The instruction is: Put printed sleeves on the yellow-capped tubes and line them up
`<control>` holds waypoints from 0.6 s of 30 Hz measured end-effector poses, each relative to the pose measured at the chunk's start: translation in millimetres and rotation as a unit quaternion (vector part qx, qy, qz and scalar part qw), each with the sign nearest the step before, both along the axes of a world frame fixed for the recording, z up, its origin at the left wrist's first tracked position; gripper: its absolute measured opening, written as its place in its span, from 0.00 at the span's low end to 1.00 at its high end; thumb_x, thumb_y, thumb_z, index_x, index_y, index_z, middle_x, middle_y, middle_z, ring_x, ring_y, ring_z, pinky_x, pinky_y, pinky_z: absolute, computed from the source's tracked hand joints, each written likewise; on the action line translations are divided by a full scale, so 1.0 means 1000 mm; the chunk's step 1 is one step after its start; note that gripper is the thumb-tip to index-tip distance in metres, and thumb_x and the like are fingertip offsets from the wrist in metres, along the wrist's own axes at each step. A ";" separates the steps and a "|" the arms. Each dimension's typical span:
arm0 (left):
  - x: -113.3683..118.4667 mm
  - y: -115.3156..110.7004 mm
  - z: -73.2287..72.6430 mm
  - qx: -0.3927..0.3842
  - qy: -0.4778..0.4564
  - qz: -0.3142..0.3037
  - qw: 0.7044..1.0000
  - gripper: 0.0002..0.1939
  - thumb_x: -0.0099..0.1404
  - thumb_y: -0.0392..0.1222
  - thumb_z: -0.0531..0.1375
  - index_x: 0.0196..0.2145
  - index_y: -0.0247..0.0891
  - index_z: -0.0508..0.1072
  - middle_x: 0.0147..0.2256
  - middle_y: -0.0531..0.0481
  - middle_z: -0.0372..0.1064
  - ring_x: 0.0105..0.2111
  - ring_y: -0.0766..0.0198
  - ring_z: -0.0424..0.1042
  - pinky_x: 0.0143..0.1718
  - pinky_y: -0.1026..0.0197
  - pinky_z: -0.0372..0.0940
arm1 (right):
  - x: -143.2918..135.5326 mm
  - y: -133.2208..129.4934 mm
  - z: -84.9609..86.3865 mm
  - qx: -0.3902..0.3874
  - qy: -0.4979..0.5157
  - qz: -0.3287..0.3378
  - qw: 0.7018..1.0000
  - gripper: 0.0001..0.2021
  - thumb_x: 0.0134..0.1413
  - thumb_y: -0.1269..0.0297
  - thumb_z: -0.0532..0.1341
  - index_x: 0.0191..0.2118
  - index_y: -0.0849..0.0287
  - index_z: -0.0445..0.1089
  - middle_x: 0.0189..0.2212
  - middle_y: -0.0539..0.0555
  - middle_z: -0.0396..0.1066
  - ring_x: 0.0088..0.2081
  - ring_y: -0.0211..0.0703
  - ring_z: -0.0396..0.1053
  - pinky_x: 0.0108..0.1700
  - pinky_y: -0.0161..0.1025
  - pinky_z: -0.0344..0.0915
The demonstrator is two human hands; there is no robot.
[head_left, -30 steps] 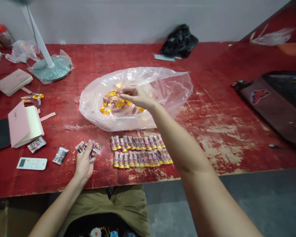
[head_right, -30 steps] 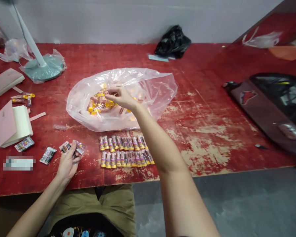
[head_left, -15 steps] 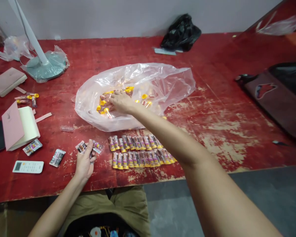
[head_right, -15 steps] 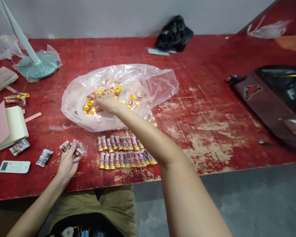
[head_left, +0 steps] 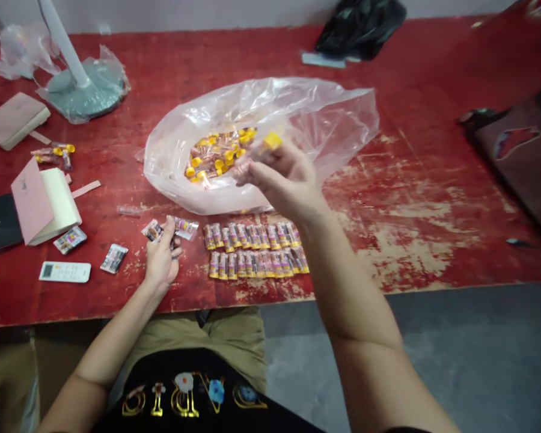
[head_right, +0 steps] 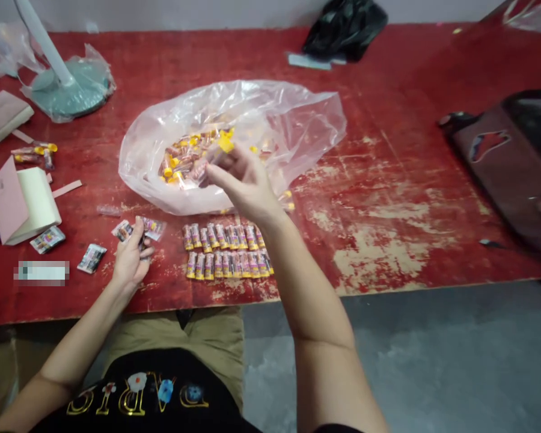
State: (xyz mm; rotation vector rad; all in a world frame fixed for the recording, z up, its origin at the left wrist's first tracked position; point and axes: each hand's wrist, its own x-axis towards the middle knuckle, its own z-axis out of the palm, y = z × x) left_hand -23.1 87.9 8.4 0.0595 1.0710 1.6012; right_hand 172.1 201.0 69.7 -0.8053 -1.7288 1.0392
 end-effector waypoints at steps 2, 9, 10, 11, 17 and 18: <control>0.003 -0.004 0.006 0.001 -0.016 -0.005 1.000 0.32 0.34 0.47 0.79 0.30 0.34 0.65 0.23 0.59 0.63 0.18 0.79 0.61 0.13 0.75 0.43 | -0.001 -0.050 -0.004 -0.032 0.046 -0.018 0.998 0.25 0.56 0.47 0.66 0.56 0.47 0.63 0.41 0.52 0.73 0.39 0.43 0.75 0.46 0.45 0.74; 0.022 -0.033 0.019 0.045 -0.012 -0.034 0.998 0.30 0.36 0.48 0.79 0.29 0.34 0.65 0.23 0.60 0.62 0.18 0.79 0.59 0.13 0.75 0.43 | -0.014 -0.147 -0.046 -0.020 0.137 -0.096 0.986 0.16 0.56 0.55 0.68 0.48 0.49 0.69 0.43 0.53 0.75 0.39 0.43 0.77 0.39 0.41 0.78; 0.025 -0.037 0.020 0.050 -0.005 -0.039 0.998 0.30 0.37 0.48 0.79 0.28 0.34 0.65 0.23 0.59 0.62 0.18 0.79 0.59 0.13 0.75 0.43 | -0.014 -0.152 -0.051 -0.002 0.138 -0.107 0.985 0.13 0.56 0.57 0.68 0.46 0.49 0.71 0.43 0.54 0.75 0.40 0.44 0.76 0.39 0.41 0.78; 0.028 -0.041 0.022 0.052 0.001 -0.044 0.998 0.30 0.38 0.48 0.78 0.28 0.34 0.65 0.23 0.59 0.62 0.18 0.79 0.59 0.13 0.75 0.43 | -0.014 -0.156 -0.054 0.019 0.137 -0.118 0.983 0.12 0.55 0.59 0.69 0.45 0.49 0.74 0.43 0.54 0.74 0.42 0.45 0.76 0.38 0.41 0.78; 0.042 -0.065 0.032 0.046 0.017 -0.098 0.994 0.29 0.40 0.50 0.78 0.28 0.34 0.66 0.23 0.57 0.62 0.19 0.78 0.61 0.14 0.75 0.42 | -0.002 -0.191 -0.059 0.141 0.084 -0.194 0.967 0.20 0.58 0.69 0.65 0.54 0.40 0.74 0.49 0.55 0.74 0.51 0.51 0.73 0.51 0.53 0.75; 0.043 -0.069 0.034 0.051 0.020 -0.115 0.992 0.29 0.41 0.51 0.78 0.28 0.34 0.66 0.23 0.57 0.63 0.19 0.77 0.62 0.14 0.74 0.42 | 0.001 -0.197 -0.059 0.148 0.064 -0.182 0.970 0.20 0.61 0.69 0.62 0.56 0.40 0.73 0.50 0.55 0.74 0.53 0.52 0.73 0.54 0.55 0.74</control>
